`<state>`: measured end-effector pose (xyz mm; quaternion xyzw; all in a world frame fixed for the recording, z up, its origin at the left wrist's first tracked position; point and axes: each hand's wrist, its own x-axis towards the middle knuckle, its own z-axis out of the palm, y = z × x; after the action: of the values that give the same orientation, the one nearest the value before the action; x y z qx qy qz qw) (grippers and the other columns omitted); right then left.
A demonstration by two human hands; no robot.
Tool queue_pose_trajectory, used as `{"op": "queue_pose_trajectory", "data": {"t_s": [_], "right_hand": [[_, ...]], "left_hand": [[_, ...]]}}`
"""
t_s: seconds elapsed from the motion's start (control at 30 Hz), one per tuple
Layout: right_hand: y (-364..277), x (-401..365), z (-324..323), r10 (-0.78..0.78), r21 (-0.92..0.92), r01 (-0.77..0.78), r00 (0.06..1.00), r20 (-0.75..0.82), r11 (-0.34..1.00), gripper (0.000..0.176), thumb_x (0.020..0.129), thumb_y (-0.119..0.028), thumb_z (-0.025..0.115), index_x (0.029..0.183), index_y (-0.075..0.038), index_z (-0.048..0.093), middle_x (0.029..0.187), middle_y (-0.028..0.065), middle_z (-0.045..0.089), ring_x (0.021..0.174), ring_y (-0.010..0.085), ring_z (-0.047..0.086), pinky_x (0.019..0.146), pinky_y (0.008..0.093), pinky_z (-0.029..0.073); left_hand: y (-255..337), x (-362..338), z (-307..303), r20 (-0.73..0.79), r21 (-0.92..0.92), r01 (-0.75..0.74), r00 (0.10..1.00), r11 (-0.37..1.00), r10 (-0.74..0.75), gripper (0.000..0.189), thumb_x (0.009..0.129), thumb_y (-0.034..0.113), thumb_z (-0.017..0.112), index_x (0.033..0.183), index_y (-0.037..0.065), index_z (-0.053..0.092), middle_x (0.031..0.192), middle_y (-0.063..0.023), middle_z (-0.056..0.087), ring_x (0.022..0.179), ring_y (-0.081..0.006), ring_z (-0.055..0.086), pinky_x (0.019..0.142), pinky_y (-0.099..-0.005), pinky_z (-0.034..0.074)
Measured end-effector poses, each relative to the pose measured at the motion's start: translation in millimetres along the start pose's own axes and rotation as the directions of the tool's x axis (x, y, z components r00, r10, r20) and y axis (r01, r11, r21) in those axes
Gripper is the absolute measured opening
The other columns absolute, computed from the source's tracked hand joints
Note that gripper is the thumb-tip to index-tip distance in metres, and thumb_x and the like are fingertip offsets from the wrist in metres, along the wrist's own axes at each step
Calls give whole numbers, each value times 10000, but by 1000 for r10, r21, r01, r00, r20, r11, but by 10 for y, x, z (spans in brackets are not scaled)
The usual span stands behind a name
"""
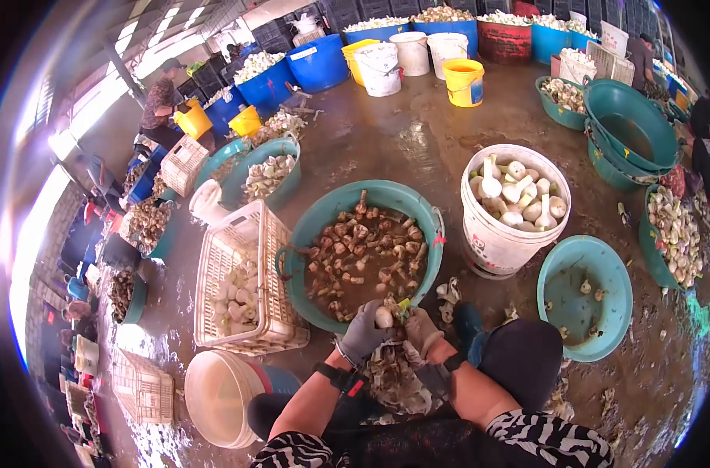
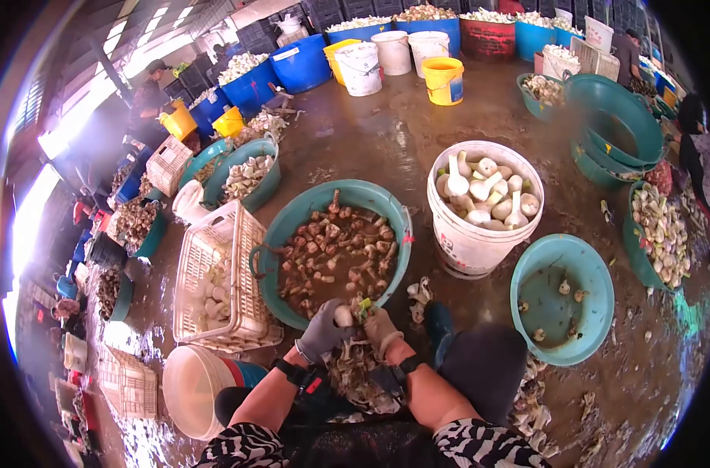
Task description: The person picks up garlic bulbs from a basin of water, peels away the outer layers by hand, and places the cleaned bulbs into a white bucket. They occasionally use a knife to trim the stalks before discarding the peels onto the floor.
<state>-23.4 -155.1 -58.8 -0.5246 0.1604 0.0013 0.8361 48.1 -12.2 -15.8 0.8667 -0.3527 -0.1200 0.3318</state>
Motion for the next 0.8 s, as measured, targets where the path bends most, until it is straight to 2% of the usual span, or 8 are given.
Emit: {"op": "queue_pose_trajectory", "data": {"t_s": [0.2, 0.27, 0.33, 0.37, 0.47, 0.63, 0.73, 0.8], "right_hand": [[-76, -128, 2, 4, -123, 9, 995, 101, 992, 246, 934, -246, 490, 1000, -53, 627, 790, -14, 598, 660, 74, 535, 574, 239, 429], [-211, -261, 116, 71, -195, -57, 995, 64, 979, 212, 915, -191, 511, 1009, -43, 630, 816, -5, 613, 689, 74, 546, 599, 238, 439], [527, 97, -8, -250, -130, 262, 963, 100, 956, 183, 891, -121, 528, 1013, -37, 636, 849, -1, 632, 738, 75, 564, 642, 224, 455], [495, 52, -59, -311, -287, 335, 942, 127, 897, 186, 875, -76, 569, 1047, -31, 621, 905, 0, 641, 791, 77, 573, 683, 227, 469], [-19, -196, 46, -61, 233, 21, 984, 165, 972, 217, 878, -78, 595, 1088, -23, 599, 967, 14, 642, 846, 84, 579, 744, 246, 489], [95, -174, 121, -176, 252, 171, 984, -2, 952, 188, 910, 7, 476, 1031, 3, 620, 932, 37, 632, 820, 129, 606, 737, 280, 529], [207, -177, 157, -75, 334, 60, 997, 33, 941, 169, 905, -2, 481, 979, -4, 632, 912, 29, 628, 797, 106, 588, 701, 276, 527], [54, -286, 176, -44, 384, -31, 982, 184, 923, 129, 880, -37, 552, 988, -25, 621, 915, 17, 633, 778, 95, 579, 668, 264, 510]], "left_hand": [[71, -176, -59, -67, -253, 79, 993, 964, -99, 570, 708, 197, 765, 1177, 16, 497, 987, -119, 625, 891, -196, 608, 767, -308, 502], [8, -164, -33, 137, -850, 281, 935, 446, -327, 337, 831, 207, 659, 1103, 47, 542, 951, -91, 627, 764, -181, 624, 675, -286, 523], [104, -167, -102, 339, -938, 342, 860, -64, -382, 262, 912, 299, 556, 1061, 84, 565, 927, -69, 626, 687, -162, 613, 564, -264, 504], [30, -201, -160, 432, -899, 433, 851, -68, -299, 300, 943, 371, 485, 1052, 105, 570, 895, -48, 628, 658, -172, 604, 514, -252, 468], [-20, -271, -64, 356, -926, 378, 887, 19, -293, 375, 928, 409, 500, 1111, 84, 544, 899, -60, 627, 702, -173, 615, 573, -279, 506], [68, -246, -14, -405, -375, 187, 848, 908, -342, 248, 867, 169, 620, 1041, -5, 591, 905, -47, 619, 820, -139, 593, 666, -242, 478], [-143, -226, 106, -425, -96, 15, 904, 995, -54, 254, 849, 161, 643, 1034, -6, 591, 897, -68, 617, 829, -160, 591, 715, -296, 485], [70, -246, 63, -306, -403, -45, 948, 914, -89, 238, 857, 132, 626, 1051, 3, 576, 865, -59, 621, 737, -149, 596, 640, -270, 485]]}}
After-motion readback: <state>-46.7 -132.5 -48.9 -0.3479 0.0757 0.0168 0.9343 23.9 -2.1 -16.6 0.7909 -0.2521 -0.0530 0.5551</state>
